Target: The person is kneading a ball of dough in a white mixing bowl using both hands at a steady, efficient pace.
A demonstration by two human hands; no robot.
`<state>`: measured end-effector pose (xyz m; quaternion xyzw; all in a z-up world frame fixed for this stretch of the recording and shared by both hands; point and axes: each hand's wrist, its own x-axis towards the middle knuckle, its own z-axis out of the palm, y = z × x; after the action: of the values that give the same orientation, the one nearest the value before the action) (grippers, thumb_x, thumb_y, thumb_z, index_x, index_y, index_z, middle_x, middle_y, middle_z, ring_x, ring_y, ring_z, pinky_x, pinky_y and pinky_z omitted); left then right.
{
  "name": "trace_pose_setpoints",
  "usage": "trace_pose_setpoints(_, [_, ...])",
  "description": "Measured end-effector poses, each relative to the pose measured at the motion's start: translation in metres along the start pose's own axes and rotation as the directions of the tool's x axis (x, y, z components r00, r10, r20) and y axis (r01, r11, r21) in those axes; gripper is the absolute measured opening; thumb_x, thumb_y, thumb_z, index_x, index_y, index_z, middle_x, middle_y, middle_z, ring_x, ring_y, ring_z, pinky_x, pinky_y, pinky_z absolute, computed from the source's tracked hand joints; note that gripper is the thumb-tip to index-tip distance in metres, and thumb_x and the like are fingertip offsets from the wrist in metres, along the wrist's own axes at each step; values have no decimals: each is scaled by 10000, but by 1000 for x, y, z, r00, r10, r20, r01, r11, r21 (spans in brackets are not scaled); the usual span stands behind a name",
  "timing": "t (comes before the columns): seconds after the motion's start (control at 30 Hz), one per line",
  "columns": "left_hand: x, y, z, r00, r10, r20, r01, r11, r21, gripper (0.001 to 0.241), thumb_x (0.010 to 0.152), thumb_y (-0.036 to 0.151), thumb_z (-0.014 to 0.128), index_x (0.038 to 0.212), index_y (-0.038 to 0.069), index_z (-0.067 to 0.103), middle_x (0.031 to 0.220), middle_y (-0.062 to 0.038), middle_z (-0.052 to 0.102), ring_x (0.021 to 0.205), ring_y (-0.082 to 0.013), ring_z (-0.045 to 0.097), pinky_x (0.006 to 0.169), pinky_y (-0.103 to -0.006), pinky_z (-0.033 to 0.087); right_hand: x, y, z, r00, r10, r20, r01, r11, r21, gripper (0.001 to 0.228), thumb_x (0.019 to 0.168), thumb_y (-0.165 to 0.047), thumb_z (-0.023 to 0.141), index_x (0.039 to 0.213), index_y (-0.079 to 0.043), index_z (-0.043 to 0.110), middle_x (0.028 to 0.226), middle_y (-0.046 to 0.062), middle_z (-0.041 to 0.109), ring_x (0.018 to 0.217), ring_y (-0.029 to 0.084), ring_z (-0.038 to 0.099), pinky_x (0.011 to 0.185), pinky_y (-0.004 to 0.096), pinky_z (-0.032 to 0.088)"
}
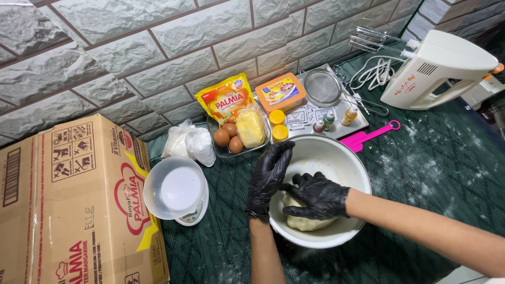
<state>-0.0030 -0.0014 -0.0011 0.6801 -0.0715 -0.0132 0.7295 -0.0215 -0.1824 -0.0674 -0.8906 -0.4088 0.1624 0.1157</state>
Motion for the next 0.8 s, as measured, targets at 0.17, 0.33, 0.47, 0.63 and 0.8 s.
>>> trace_pose_setpoints(0.17, [-1, 0, 0, 1000, 8, 11, -8, 999, 32, 252, 1036, 138, 591, 1225, 5, 692, 1178, -206, 725, 1191, -246, 650, 1086, -422, 481, 35, 13, 37, 986, -50, -162, 52, 999, 10, 548, 982, -677, 479, 1063, -160, 641, 997, 141, 589, 904, 402, 645, 748, 518, 534])
trace_pose_setpoints(0.33, [2, -7, -1, 1000, 6, 12, -6, 1000, 19, 253, 1040, 156, 592, 1227, 22, 696, 1178, -182, 725, 1185, -229, 651, 1085, -416, 482, 61, 8, 25, 988, -30, -152, 31, 999, 5, 566, 946, -691, 507, 1094, -158, 627, 1033, 148, 579, 942, 410, 629, 784, 527, 519])
trace_pose_setpoints(0.47, [2, 0, -2, 1000, -9, 27, 7, 998, 55, 264, 1036, 170, 590, 1236, 31, 691, 1196, -199, 721, 1208, -260, 647, 1097, -428, 474, 76, 10, 18, 990, -7, -138, 7, 1000, 6, 599, 905, -708, 539, 1129, -156, 612, 1074, 156, 568, 986, 418, 611, 824, 537, 503])
trace_pose_setpoints(0.63, [3, -1, 1, 999, -43, 9, 43, 999, 3, 274, 1032, 184, 601, 1245, 34, 690, 1204, -182, 720, 1214, -239, 636, 1110, -412, 462, 80, 17, 15, 993, 20, -113, -20, 1000, 2, 644, 864, -724, 571, 1163, -154, 597, 1115, 165, 557, 1029, 426, 593, 864, 547, 488])
trace_pose_setpoints(0.8, [5, -3, 2, 999, -46, -14, 46, 999, 18, 264, 1029, 154, 600, 1239, 25, 693, 1198, -191, 721, 1208, -231, 635, 1106, -417, 467, 81, 21, 19, 996, 61, -71, -61, 998, -2, 717, 810, -745, 614, 1210, -152, 577, 1170, 176, 542, 1087, 437, 569, 917, 560, 466])
